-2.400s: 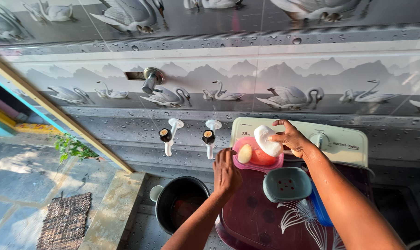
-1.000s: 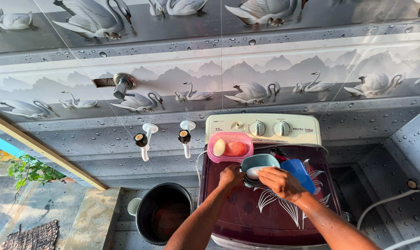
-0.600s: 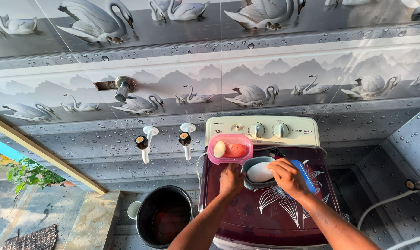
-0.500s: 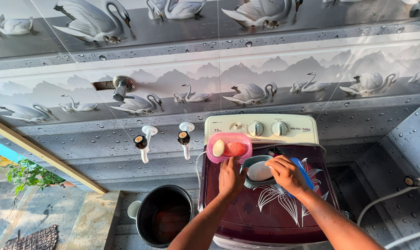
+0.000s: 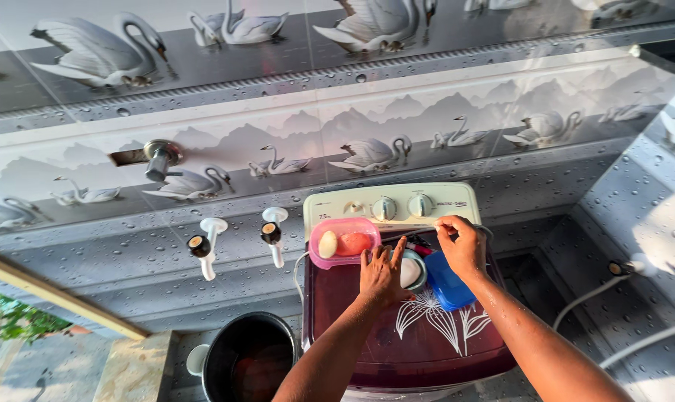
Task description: The person wipes a corner shelf and tiled wall with a red cloth, then washes and wrings the cloth in a bucket of water. They continue wiping the wall and shelf, then place a soap dish and other small containers onto the shelf.
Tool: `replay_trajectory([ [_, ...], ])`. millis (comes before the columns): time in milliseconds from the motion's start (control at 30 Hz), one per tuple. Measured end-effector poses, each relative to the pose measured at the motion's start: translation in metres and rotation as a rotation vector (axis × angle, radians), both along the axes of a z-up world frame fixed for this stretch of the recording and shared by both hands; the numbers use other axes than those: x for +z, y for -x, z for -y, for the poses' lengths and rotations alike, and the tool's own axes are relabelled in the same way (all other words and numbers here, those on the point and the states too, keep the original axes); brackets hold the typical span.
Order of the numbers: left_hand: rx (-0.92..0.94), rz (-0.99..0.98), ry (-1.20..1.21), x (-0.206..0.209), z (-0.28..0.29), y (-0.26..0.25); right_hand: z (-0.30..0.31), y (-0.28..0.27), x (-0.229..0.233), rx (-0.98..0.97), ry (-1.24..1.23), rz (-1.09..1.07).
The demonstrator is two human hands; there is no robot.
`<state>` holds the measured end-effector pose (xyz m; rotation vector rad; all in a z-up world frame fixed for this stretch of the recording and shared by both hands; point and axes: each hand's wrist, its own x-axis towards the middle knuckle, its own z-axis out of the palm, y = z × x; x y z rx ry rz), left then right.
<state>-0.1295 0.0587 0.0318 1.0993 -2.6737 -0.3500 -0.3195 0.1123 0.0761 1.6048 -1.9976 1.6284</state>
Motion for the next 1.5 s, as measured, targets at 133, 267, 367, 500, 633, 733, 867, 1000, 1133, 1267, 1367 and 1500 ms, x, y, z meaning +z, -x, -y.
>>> replay_trajectory([
  [133,0.019,0.087,-0.004,-0.006,0.002,0.012,-0.012,0.005,0.009,0.014,-0.043,0.056],
  [267,0.050,0.054,0.010,-0.003,0.002,0.014,-0.024,0.007,0.012,0.002,-0.048,0.039],
  [367,0.027,-0.018,-0.043,0.002,-0.001,0.008,-0.032,0.008,0.011,-0.002,-0.066,0.045],
  [500,-0.060,-0.329,0.083,0.008,-0.002,-0.015,-0.025,0.002,0.010,0.022,-0.057,-0.005],
  [633,0.132,-0.454,0.243,0.013,0.011,-0.042,-0.004,-0.016,0.003,0.160,0.023,-0.045],
  [733,0.334,-0.476,0.220,0.019,0.023,-0.070,0.019,-0.036,-0.001,0.210,-0.069,-0.060],
  [867,0.498,-0.413,0.145,0.022,0.034,-0.101,0.054,-0.059,-0.007,0.276,-0.123,-0.280],
  [1000,0.527,-0.362,0.116,0.015,0.042,-0.120,0.085,-0.084,-0.009,0.278,-0.316,-0.421],
  [1133,0.567,-0.319,0.075,0.001,0.050,-0.126,0.109,-0.111,-0.015,0.378,-0.429,-0.517],
  [1267,0.573,-0.317,0.064,-0.008,0.057,-0.131,0.133,-0.128,-0.024,0.582,-0.281,-0.773],
  [1367,0.576,-0.317,0.029,-0.010,0.063,-0.133,0.153,-0.136,-0.034,0.656,-0.347,-0.942],
  [1500,0.581,-0.313,0.022,-0.011,0.066,-0.140,0.178,-0.142,-0.057,0.654,-0.474,-1.069],
])
